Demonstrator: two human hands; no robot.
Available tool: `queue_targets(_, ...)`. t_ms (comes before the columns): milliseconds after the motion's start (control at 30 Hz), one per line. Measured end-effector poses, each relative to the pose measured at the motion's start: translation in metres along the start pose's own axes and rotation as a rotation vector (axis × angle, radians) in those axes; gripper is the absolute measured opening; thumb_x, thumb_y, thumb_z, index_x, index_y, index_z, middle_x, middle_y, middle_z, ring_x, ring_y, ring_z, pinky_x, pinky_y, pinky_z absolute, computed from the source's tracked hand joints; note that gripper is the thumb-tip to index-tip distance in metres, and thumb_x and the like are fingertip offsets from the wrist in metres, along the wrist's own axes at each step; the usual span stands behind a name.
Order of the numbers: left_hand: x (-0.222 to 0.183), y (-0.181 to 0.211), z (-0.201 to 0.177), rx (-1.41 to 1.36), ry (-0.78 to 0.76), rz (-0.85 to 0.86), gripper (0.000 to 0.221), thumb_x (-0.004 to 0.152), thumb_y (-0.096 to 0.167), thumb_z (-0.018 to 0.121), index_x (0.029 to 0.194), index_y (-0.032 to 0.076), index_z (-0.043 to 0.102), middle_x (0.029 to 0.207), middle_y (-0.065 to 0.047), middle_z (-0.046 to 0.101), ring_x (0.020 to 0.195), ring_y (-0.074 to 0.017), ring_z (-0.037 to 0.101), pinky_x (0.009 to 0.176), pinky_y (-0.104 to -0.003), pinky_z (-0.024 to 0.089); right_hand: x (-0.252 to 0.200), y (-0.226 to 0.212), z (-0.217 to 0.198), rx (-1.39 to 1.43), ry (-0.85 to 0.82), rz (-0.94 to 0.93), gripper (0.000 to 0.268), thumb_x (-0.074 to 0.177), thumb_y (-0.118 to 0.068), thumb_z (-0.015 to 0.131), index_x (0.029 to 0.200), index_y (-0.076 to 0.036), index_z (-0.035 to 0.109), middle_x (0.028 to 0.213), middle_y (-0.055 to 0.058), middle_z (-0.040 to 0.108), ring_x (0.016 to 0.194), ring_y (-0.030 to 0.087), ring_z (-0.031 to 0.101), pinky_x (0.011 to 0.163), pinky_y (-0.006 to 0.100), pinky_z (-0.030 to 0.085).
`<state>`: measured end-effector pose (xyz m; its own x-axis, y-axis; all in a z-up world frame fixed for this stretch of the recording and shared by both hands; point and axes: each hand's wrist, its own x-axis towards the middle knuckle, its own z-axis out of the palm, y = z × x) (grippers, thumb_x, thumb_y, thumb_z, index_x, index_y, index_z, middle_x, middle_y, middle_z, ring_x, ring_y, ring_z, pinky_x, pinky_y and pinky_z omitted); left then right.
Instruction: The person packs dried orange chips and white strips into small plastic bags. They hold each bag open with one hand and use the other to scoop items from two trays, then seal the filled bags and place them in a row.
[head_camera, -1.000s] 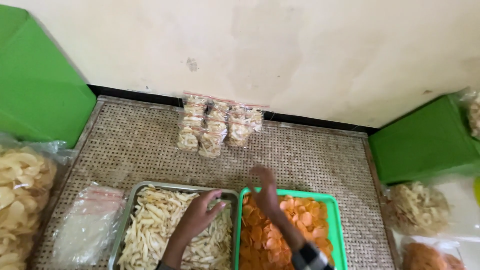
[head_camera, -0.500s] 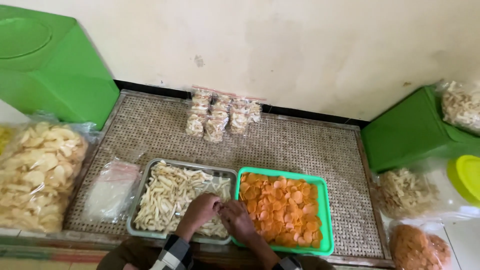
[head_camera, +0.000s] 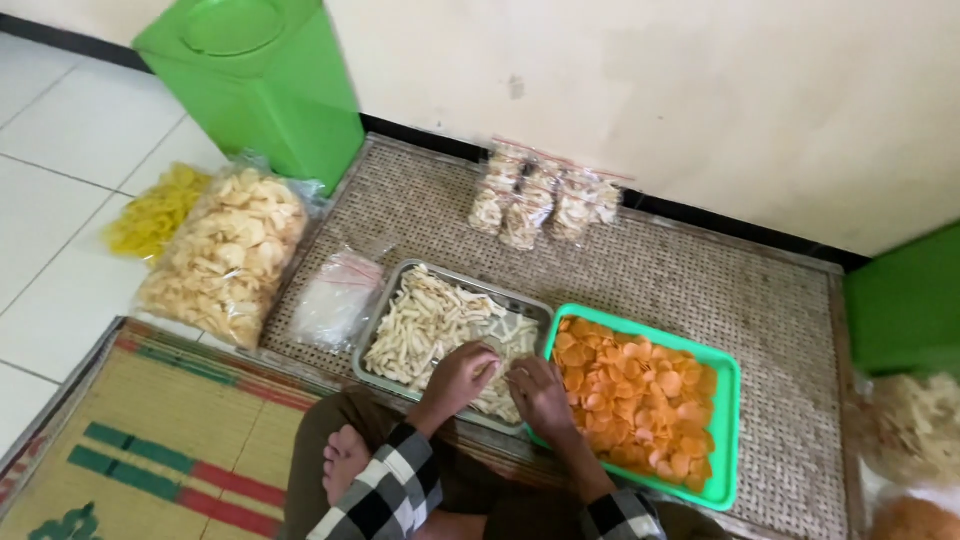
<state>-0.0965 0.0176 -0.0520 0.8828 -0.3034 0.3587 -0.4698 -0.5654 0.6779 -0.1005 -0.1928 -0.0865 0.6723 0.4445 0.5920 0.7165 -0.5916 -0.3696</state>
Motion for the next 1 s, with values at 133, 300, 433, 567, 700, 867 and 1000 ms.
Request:
queue_targets(133, 0.014, 0.018, -0.051, -0.086, 0.007, -0.122, 0.011, 0.099, 0.009, 0.060, 0.102, 0.009, 0.071, 0.097, -0.008, 0.070, 0.096, -0.0239, 0.071, 0.087, -0.033, 0.059, 0.001, -0.004, 0.003, 0.006, 0.006, 0.017, 0.011, 0.085, -0.012, 0.075, 0.095, -0.015, 0.076, 0.103, 0.002, 0.071, 0.104, 0.027, 0.067, 0.082, 0.037, 0.046)
queue_targets(300, 0.025, 0.012, -0.126, 0.169, 0.194, -0.490, 0.008, 0.093, 0.008, 0.066, 0.099, 0.013, 0.068, 0.102, -0.001, 0.074, 0.087, -0.0146, 0.070, 0.067, -0.020, 0.064, 0.022, -0.017, -0.013, 0.046, -0.081, -0.029, 0.005, 0.095, -0.013, 0.071, 0.099, -0.010, 0.069, 0.108, 0.007, 0.068, 0.106, 0.028, 0.061, 0.084, 0.040, 0.040)
queue_targets(433, -0.008, -0.076, -0.141, 0.379, 0.124, -0.704, 0.027, 0.098, 0.017, 0.060, 0.123, 0.006, 0.067, 0.114, -0.018, 0.065, 0.108, -0.0320, 0.056, 0.085, -0.040, 0.056, 0.014, -0.008, 0.003, 0.064, -0.114, 0.011, 0.013, 0.088, -0.011, 0.078, 0.099, -0.011, 0.073, 0.109, 0.006, 0.071, 0.109, 0.028, 0.062, 0.088, 0.043, 0.045)
queue_targets(567, -0.035, -0.138, -0.140, 0.727, 0.021, -0.904, 0.063, 0.097, 0.038, 0.062, 0.147, 0.005, 0.043, 0.153, -0.018, 0.041, 0.142, -0.0385, 0.036, 0.104, -0.057, 0.043, 0.012, -0.008, 0.006, 0.065, -0.174, 0.047, 0.012, 0.092, -0.015, 0.074, 0.103, -0.009, 0.074, 0.111, 0.007, 0.072, 0.110, 0.028, 0.062, 0.088, 0.045, 0.048)
queue_targets(700, -0.041, -0.155, -0.135, 0.743, 0.070, -0.871, 0.049, 0.098, 0.034, 0.063, 0.136, 0.003, 0.058, 0.130, -0.018, 0.062, 0.122, -0.0356, 0.054, 0.095, -0.050, 0.050, 0.015, -0.007, 0.004, 0.075, -0.142, 0.028, 0.012, 0.089, -0.011, 0.077, 0.100, -0.010, 0.074, 0.110, 0.006, 0.071, 0.108, 0.027, 0.062, 0.088, 0.044, 0.047)
queue_targets(867, -0.049, -0.158, -0.125, 0.881, 0.035, -0.767, 0.024, 0.099, 0.025, 0.062, 0.111, 0.005, 0.068, 0.110, -0.014, 0.068, 0.105, -0.0319, 0.060, 0.080, -0.045, 0.054, 0.012, -0.005, 0.007, 0.071, -0.189, 0.073, 0.015, 0.086, -0.009, 0.079, 0.101, -0.012, 0.075, 0.111, 0.005, 0.073, 0.110, 0.025, 0.063, 0.090, 0.044, 0.048)
queue_targets(1000, -0.054, -0.159, -0.125, 1.027, -0.039, -0.633, 0.012, 0.086, -0.003, 0.067, 0.080, 0.007, 0.067, 0.082, -0.009, 0.065, 0.082, -0.0264, 0.064, 0.066, -0.036, 0.056, 0.012, -0.006, 0.006, 0.081, -0.190, 0.080, 0.016, 0.085, -0.007, 0.080, 0.100, -0.012, 0.075, 0.109, 0.004, 0.073, 0.109, 0.025, 0.062, 0.087, 0.044, 0.049)
